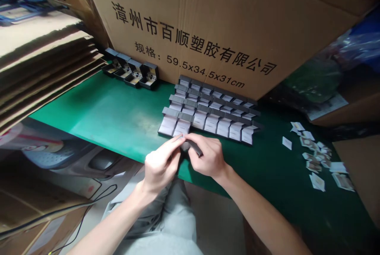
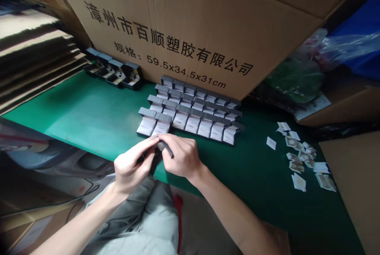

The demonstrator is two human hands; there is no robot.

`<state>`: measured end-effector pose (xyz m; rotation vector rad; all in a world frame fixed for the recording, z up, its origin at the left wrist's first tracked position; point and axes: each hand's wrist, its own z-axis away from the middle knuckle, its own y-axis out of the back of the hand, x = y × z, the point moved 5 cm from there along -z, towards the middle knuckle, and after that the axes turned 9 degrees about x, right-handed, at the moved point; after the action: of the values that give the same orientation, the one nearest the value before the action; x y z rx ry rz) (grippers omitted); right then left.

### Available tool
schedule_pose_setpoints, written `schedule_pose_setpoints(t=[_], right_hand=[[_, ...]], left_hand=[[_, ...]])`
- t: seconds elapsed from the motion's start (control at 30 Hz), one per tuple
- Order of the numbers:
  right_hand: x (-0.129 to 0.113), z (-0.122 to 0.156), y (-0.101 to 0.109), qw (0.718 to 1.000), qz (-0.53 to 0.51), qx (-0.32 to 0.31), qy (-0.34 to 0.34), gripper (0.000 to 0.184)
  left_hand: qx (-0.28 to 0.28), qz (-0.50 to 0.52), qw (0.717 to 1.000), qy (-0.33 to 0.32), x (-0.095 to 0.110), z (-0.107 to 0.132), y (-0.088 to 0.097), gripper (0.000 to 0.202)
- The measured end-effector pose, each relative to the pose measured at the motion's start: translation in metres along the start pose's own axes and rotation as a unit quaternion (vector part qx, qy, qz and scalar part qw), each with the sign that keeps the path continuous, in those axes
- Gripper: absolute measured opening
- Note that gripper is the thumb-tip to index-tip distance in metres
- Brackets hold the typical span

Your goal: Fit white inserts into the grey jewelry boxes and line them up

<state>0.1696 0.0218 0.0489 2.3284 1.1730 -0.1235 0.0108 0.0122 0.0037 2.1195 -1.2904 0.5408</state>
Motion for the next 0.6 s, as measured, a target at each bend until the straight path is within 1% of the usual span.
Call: schedule_pose_setpoints(t=[0.3,0.6], right_hand=[[0.0008,0.0017,-0.0008,1.0,0.019,-0.004,-0.01,0.033],[0.0008,0.0004,0.0004,1.0,0.013,0.011,-0.001,0.039]], left_hand=[[0.003,-0.002,1.0,-0.004,0.001,-0.0013,0.0,0.042],[0.004,-0.002,1.0,0.0,0.0027,-0.003,0.0019,0.04]])
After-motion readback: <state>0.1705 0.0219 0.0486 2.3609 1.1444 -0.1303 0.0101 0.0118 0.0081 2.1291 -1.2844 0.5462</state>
